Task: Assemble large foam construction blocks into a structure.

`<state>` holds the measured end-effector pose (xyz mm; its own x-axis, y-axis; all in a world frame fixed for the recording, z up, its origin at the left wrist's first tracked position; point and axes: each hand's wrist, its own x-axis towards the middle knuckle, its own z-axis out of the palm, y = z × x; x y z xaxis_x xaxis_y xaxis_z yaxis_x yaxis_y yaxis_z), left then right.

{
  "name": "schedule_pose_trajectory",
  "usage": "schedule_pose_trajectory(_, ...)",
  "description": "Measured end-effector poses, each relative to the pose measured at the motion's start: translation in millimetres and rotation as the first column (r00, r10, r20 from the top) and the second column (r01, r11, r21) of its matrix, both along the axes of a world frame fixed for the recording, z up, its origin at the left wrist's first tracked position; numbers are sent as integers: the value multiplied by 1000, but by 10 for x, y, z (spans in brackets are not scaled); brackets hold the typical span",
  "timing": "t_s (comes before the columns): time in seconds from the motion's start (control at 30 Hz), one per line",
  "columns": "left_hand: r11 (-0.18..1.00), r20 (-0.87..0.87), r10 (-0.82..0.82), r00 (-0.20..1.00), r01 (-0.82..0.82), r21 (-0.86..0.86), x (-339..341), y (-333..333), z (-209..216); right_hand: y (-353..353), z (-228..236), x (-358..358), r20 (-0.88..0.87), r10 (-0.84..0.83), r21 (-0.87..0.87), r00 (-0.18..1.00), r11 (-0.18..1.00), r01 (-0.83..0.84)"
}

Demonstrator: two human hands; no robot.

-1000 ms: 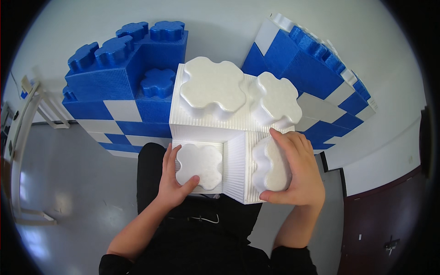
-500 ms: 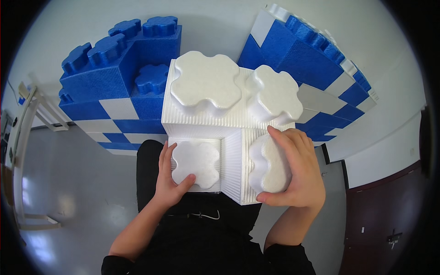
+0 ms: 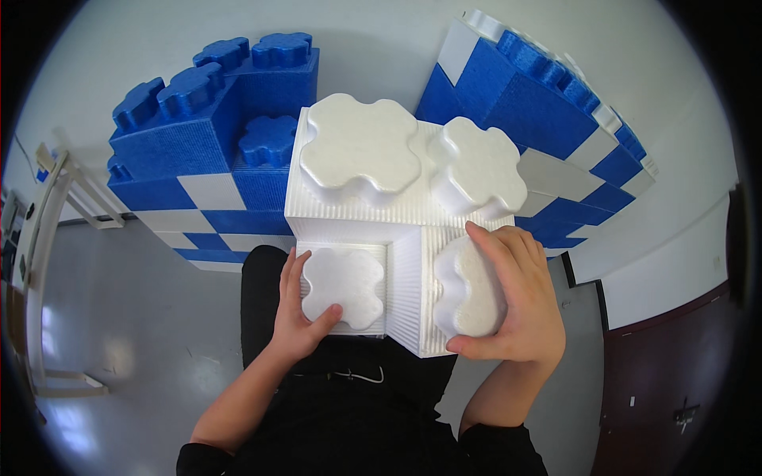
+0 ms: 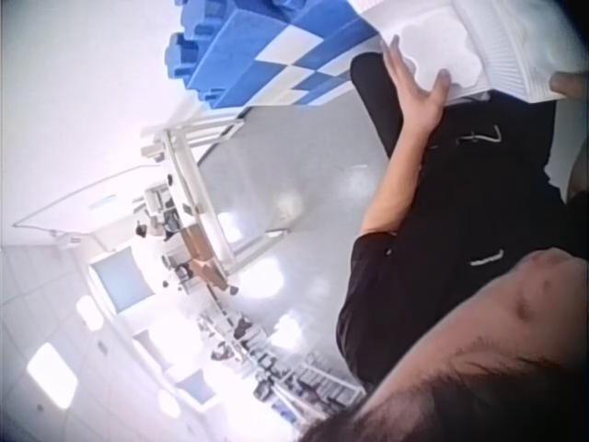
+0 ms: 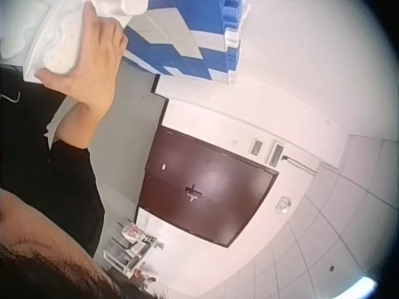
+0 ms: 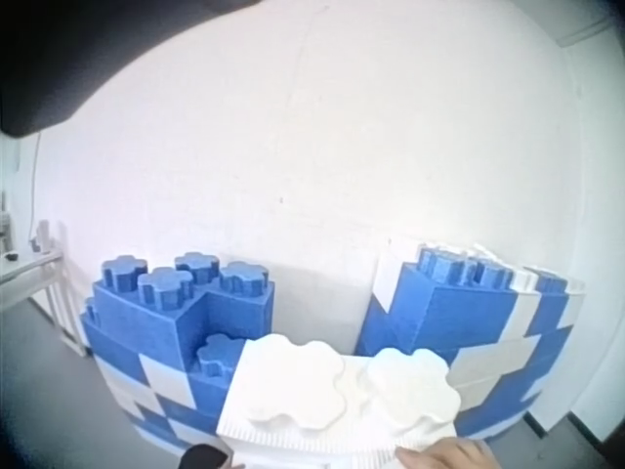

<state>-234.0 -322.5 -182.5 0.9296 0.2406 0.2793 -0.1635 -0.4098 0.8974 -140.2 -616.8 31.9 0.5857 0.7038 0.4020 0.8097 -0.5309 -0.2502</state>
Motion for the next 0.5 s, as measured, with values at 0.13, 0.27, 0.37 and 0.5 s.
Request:
schedule_pose_trajectory(0.13, 1000, -11, -8, 1000, 8, -8, -8, 0, 16, -1, 5, -9, -7, -5, -3, 1000, 1000, 5)
schedule_pose_trajectory(0.27, 1000, -5, -10, 1000, 10, -16, -9, 3, 24, 8, 7, -6, -2, 2, 1, 1000, 1000, -2)
schedule_pose_trajectory(0.37, 1000, -6, -11, 1000, 11, -21, -11, -2, 25, 2, 5, -7, -2, 2, -3, 1000, 1000, -2)
schedule_pose_trajectory(0.5, 1000, -7, -5, 1000, 5, 11, -9, -4, 19, -6, -4, 1, 1, 6, 2, 1000, 1000, -6)
